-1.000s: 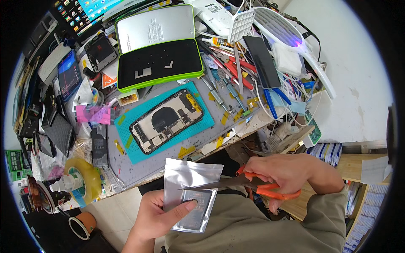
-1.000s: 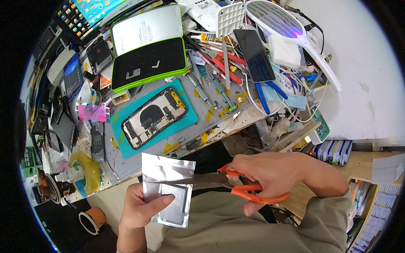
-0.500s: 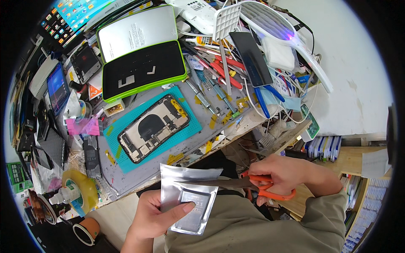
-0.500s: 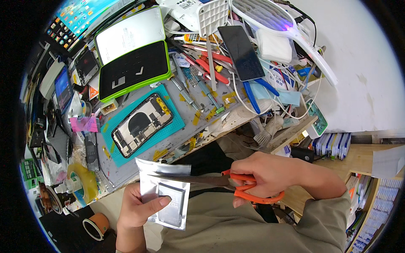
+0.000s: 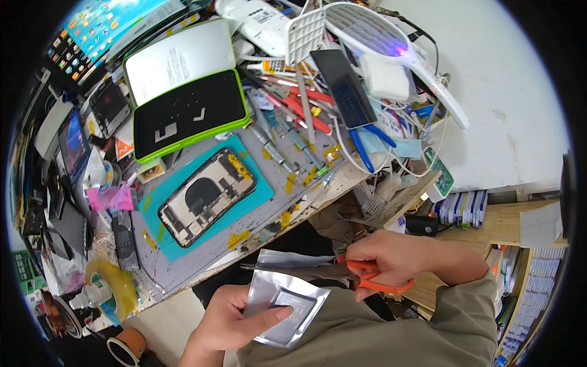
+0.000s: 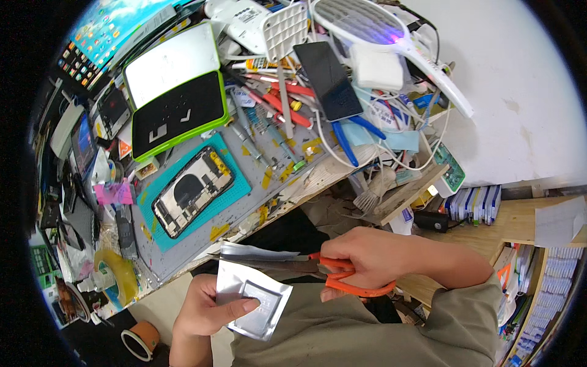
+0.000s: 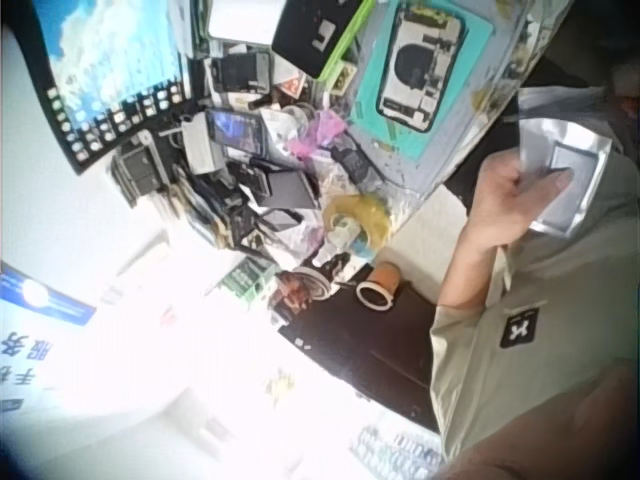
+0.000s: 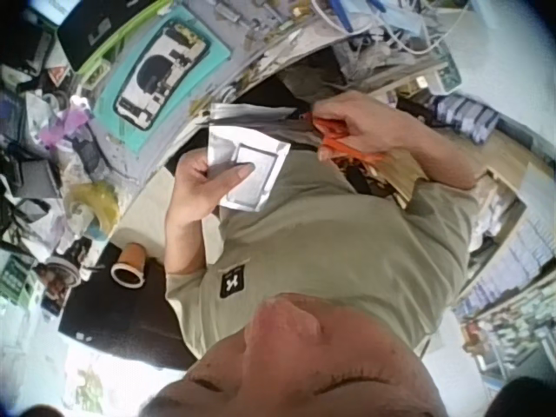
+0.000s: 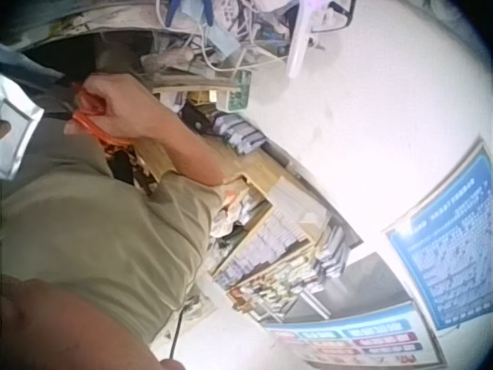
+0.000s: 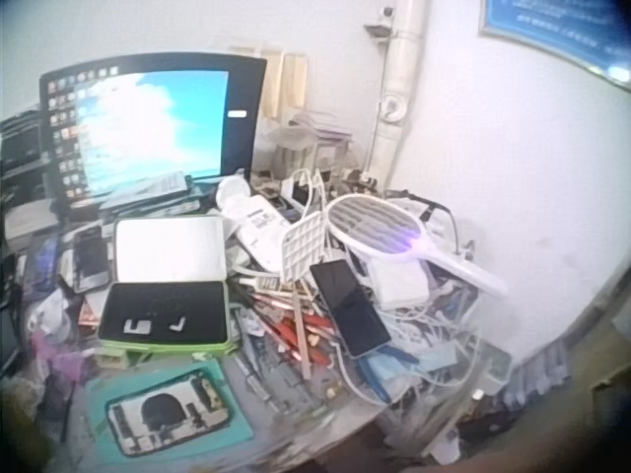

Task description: The person removes a new phone battery from its packaging, peels off protective films, and applies pink adhesive strips to the battery. They then place the battery into the phone chassis and press it into place.

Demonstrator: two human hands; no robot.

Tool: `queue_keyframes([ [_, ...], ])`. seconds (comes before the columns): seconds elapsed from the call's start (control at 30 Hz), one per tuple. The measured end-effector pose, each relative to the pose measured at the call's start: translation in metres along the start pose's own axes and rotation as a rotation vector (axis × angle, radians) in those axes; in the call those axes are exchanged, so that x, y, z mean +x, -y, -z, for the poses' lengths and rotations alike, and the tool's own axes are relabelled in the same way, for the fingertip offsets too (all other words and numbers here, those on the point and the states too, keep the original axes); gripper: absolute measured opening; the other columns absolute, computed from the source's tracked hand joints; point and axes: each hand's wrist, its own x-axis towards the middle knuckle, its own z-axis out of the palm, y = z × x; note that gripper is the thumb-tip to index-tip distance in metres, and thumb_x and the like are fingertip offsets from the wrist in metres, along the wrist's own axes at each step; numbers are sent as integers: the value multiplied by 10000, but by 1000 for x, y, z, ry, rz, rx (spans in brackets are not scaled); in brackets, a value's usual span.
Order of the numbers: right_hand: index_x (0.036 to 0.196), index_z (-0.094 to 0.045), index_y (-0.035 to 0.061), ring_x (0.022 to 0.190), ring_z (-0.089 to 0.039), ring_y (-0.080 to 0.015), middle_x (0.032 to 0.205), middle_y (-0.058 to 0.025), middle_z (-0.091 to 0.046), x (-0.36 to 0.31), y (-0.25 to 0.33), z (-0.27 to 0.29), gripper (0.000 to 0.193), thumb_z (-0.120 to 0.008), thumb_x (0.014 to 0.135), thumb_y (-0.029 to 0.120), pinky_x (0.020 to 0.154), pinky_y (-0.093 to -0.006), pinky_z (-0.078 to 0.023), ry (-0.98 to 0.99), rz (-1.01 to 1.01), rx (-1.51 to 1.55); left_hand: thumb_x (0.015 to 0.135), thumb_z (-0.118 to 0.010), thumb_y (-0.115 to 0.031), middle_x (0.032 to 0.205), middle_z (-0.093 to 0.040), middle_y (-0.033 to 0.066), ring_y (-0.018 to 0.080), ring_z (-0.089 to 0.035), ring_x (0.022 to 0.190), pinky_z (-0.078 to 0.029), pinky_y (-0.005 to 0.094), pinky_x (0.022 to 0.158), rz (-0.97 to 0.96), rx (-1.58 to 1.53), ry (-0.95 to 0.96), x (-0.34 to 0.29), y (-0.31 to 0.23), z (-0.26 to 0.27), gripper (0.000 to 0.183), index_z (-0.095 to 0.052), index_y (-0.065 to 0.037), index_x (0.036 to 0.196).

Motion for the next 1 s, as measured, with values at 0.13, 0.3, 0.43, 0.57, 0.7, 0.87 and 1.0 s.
queue_keyframes([
  [0.13,787,-521,15,607,-513,-269,672,-73,-519,-15,-7,1,488,-849,812,375,570,-370,-417,-133,74,73,800,-828,-63,919,-755,104,157,-691,803,-534,306,720,10,25,31,-3,7,1,360,-709,45,1122],
  [0.3,933,-649,4,642,-573,-127,716,-61,-617,-72,3,28,273,-810,841,205,619,-311,-488,-740,-241,21,763,-818,24,992,-749,90,167,-707,836,-576,319,778,-108,-215,55,5,51,6,340,-711,34,1085],
  [0.43,994,-680,-33,635,-560,-60,766,-35,-680,-108,-17,49,188,-719,878,111,539,-260,-471,-1201,-490,60,825,-779,-19,1008,-728,65,149,-688,866,-553,292,802,-40,-310,-123,7,73,-6,311,-696,13,1124],
  [0.57,891,-687,-61,584,-581,-222,675,-166,-641,-105,-22,76,356,-734,869,291,595,-366,-494,-1249,-743,-353,899,-722,-22,1003,-719,41,117,-667,862,-534,265,783,-106,-220,-205,4,87,-4,227,-697,0,1124],
  [0.7,806,-670,-49,696,-653,-416,698,-252,-639,-72,-35,108,432,-723,856,377,669,-478,-513,-1255,-759,-600,953,-695,-52,807,-643,-44,22,-522,646,-402,195,562,-184,-114,-258,-2,79,-4,125,-706,-8,1069],
  [0.87,849,-689,-44,813,-667,-460,813,-283,-677,-31,-59,142,375,-728,856,329,714,-530,-523,-1249,-700,-868,964,-695,-64,913,-700,-20,35,-579,751,-479,215,655,-285,-110,-363,-17,83,1,154,-705,9,1098],
  [1.0,900,-693,-19,839,-679,-438,862,-252,-701,-20,-75,154,332,-787,806,285,748,-524,-529,-1247,-681,-892,986,-659,-62,931,-716,-5,42,-610,779,-496,223,670,-369,-111,-384,-35,88,8,134,-714,10,1084],
])
